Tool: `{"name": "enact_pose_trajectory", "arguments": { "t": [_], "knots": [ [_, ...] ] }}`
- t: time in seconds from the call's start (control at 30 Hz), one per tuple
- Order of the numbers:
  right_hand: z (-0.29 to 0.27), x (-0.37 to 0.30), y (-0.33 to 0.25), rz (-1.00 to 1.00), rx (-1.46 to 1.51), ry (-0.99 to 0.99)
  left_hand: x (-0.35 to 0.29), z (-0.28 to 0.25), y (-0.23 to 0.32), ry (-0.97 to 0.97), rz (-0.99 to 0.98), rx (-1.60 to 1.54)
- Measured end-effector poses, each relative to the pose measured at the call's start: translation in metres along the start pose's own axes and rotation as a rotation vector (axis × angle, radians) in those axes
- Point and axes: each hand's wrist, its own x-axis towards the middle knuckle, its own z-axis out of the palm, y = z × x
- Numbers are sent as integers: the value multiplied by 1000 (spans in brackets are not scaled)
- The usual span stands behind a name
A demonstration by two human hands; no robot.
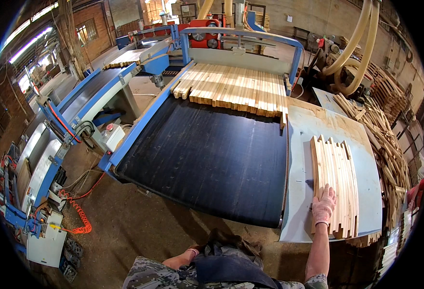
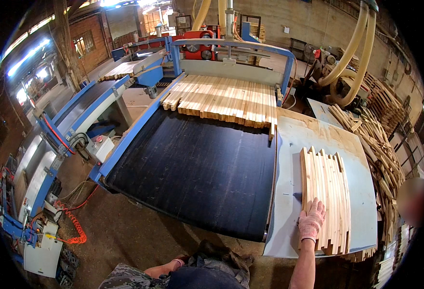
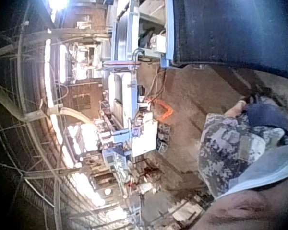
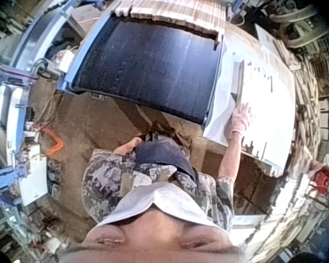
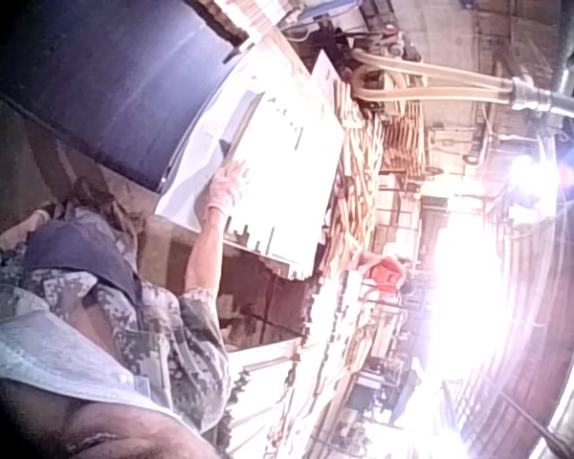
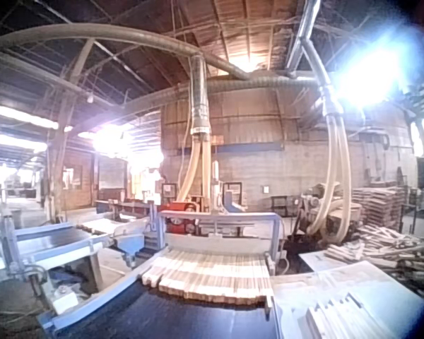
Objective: The person repeatedly picks up stacks of light-colored wooden planks from a metal table and places them onto a moving conveyor belt. The person wears pink gloves and a camouflage shirt while performing this repetitive stacking task in a workshop environment.
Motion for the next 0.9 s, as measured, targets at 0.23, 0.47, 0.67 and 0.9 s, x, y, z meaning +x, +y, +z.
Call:
{"name": "enact_pose_trajectory", "arguments": {
  "t": [0.23,0.47,0.67,0.9],
  "knots": [
    [6,4,5,7,-19,-1,5,11,15,85,-130,-319],
    [7,4,3,2,-23,7,4,10,2,74,-101,-183],
    [9,4,7,-13,-23,30,4,10,-2,55,-84,-93],
    [2,2,1,5,0,5,3,8,-4,57,-53,-14]
  ]
}}
